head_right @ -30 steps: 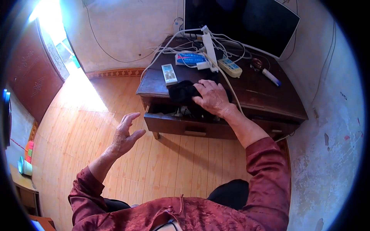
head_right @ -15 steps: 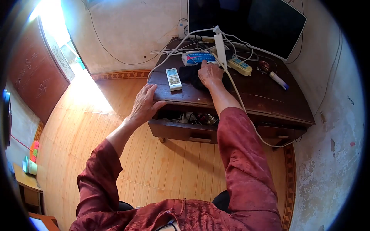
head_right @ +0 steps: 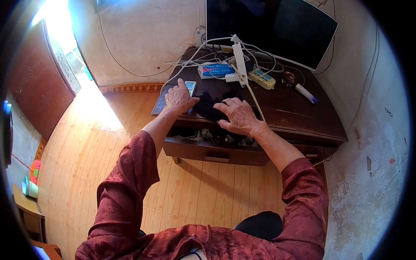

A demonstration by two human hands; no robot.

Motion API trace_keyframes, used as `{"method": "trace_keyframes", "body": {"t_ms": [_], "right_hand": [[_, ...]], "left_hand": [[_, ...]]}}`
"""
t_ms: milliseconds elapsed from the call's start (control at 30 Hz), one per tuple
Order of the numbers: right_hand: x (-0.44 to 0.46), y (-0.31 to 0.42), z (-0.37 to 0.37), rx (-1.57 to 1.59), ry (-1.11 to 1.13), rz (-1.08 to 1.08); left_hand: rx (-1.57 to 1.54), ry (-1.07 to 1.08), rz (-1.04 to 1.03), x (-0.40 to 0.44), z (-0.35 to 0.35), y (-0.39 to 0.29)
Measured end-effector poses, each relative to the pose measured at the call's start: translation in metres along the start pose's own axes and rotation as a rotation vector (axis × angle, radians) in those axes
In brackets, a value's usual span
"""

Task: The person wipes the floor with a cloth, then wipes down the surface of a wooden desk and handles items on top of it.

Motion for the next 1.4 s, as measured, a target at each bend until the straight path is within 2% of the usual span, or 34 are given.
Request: {"method": "trace_keyframes", "body": {"t_ms": [167, 267, 300, 400, 467, 533, 600, 733, 800, 933, 1133, 1333, 1400], "right_hand": [[0.016, 0.020, -0.008, 0.044, 0.088, 0.032], [0.030, 0.052, -0.014, 0.071, 0.073, 0.139], [0.035, 0.065, -0.018, 0.069, 0.063, 0.179], [0.056, 0.095, -0.029, 0.089, 0.078, 0.245], [0.078, 0.106, -0.039, 0.120, 0.141, 0.252], [0.104, 0.111, -0.050, 0.187, 0.208, 0.211], [0.127, 0.108, -0.057, 0.197, 0.199, 0.145], [0.170, 0.085, -0.073, 0.064, 0.119, -0.014], [0.188, 0.053, -0.075, 0.081, 0.138, -0.293], [0.189, 0.015, -0.076, 0.011, 0.041, -0.635], [0.115, 0.052, -0.042, 0.054, 0.215, -0.324], [0.008, 0.052, 0.006, 0.264, -0.010, 0.011], [-0.021, 0.031, 0.030, 0.551, 0.018, -0.053]], "left_hand": [[-0.177, 0.016, -0.067, 0.001, -0.001, 0.021], [-0.228, -0.131, -0.160, -0.013, 0.017, 0.038], [-0.276, -0.052, -0.073, -0.018, 0.021, 0.048], [-0.366, -0.084, -0.046, -0.024, 0.024, 0.094], [-0.652, -0.041, 0.093, -0.034, 0.022, 0.122], [-0.742, -0.066, 0.071, -0.040, 0.037, 0.126], [-0.785, 0.014, 0.245, -0.048, 0.033, 0.146], [-1.265, 0.015, 0.332, -0.053, 0.002, 0.169], [-1.398, -0.018, 0.336, -0.056, 0.006, 0.158], [-1.190, -0.026, 0.239, -0.064, 0.041, 0.146], [-1.023, -0.109, 0.169, -0.065, 0.067, 0.112], [-0.855, -0.108, 0.006, -0.041, 0.039, 0.057], [-0.641, -0.140, -0.041, -0.033, 0.032, 0.038]]}}
Point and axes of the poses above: each hand's wrist, its own x-axis towards the middle knuckle, its own z-axis out of the back of the hand, y = z × x, the point moved 10 cm from there along x, towards the middle knuckle, and after that the axes turned 13 degrees about -z, right-handed, at the moved point
